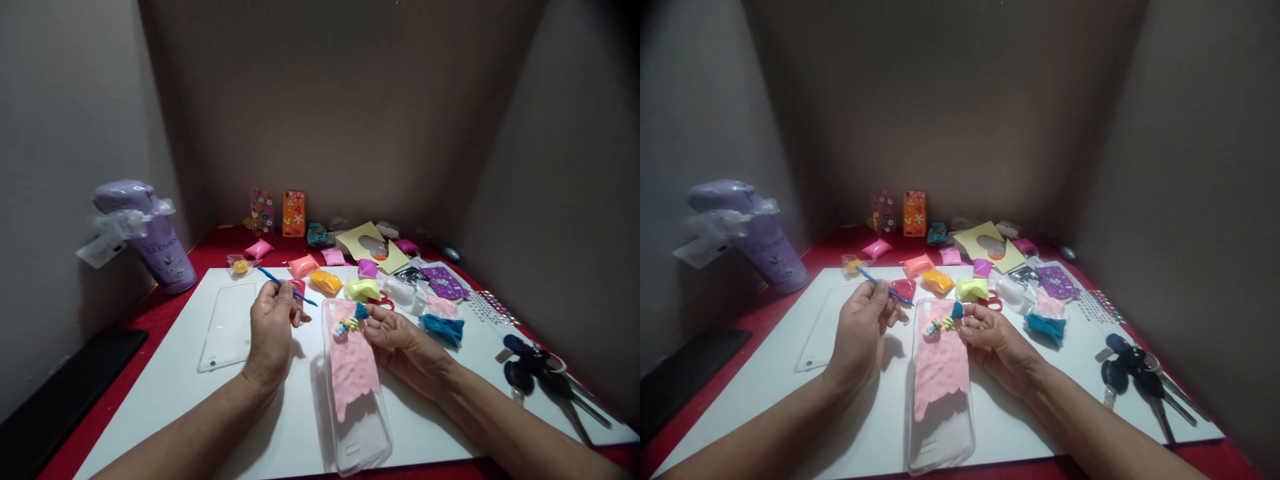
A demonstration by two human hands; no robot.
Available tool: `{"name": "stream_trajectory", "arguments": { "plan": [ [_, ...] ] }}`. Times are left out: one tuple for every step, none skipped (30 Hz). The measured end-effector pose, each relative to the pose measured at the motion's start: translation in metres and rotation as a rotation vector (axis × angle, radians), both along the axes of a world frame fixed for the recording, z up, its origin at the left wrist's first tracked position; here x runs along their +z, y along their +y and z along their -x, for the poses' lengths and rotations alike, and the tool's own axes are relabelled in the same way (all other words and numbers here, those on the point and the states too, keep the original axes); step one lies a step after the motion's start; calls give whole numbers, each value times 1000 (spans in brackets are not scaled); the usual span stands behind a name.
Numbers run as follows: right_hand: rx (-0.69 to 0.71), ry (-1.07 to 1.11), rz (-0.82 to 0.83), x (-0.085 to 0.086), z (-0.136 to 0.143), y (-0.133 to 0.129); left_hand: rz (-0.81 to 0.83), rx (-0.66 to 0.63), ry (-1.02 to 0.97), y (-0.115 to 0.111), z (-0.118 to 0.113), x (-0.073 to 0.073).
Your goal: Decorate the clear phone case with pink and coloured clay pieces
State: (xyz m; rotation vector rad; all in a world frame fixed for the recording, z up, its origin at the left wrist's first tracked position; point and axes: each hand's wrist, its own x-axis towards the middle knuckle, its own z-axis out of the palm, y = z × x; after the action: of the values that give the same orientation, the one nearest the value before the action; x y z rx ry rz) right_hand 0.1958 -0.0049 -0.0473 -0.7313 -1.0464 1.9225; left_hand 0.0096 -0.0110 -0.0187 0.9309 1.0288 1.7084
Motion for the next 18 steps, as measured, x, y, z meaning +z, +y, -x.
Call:
{"name": "stream_trajectory", "arguments": {
  "plan": [
    [-18, 8, 4, 0, 0, 1, 26, -21, -7, 0, 0, 0],
    [-40, 15, 9, 0, 0, 1, 59, -57, -17, -1, 0, 1],
    [-66, 21, 12, 0, 0, 2, 90, -98, -30, -2, -1, 1],
    [-90, 24, 14, 0, 0, 2, 112, -141, -48, -3, -1, 1],
    [-110, 24, 13, 0, 0, 3, 124, -182, -72, -4, -1, 1],
    [-123, 21, 11, 0, 1, 3, 132, -217, -96, -5, -1, 2],
    [-131, 17, 9, 1, 1, 3, 136, -250, -120, -5, -1, 2],
    [-136, 13, 9, 2, 1, 3, 140, -281, -141, -5, -1, 2],
    [-141, 11, 9, 2, 1, 3, 142, -315, -158, -6, -1, 2],
    [-146, 10, 11, 3, 1, 3, 146, -357, -168, -6, -1, 2],
    [-152, 10, 11, 4, 0, 3, 149, -400, -173, -6, -1, 2],
    [-156, 11, 11, 4, 0, 3, 150, -442, -173, -6, -1, 1],
    [-156, 13, 10, 5, 1, 3, 149, -476, -168, -6, -1, 1],
    [-158, 14, 8, 5, 1, 3, 149, -502, -160, -6, -1, 0],
    [-162, 14, 6, 5, 1, 3, 150, -524, -151, -6, -1, 0],
    [-168, 13, 6, 5, 1, 3, 150, -540, -137, -6, -1, -1],
    [-179, 14, 5, 4, 2, 3, 148, -544, -120, -6, -1, -1],
    [-190, 16, 6, 4, 2, 3, 146, -536, -100, -5, -1, -2]
  ]
}}
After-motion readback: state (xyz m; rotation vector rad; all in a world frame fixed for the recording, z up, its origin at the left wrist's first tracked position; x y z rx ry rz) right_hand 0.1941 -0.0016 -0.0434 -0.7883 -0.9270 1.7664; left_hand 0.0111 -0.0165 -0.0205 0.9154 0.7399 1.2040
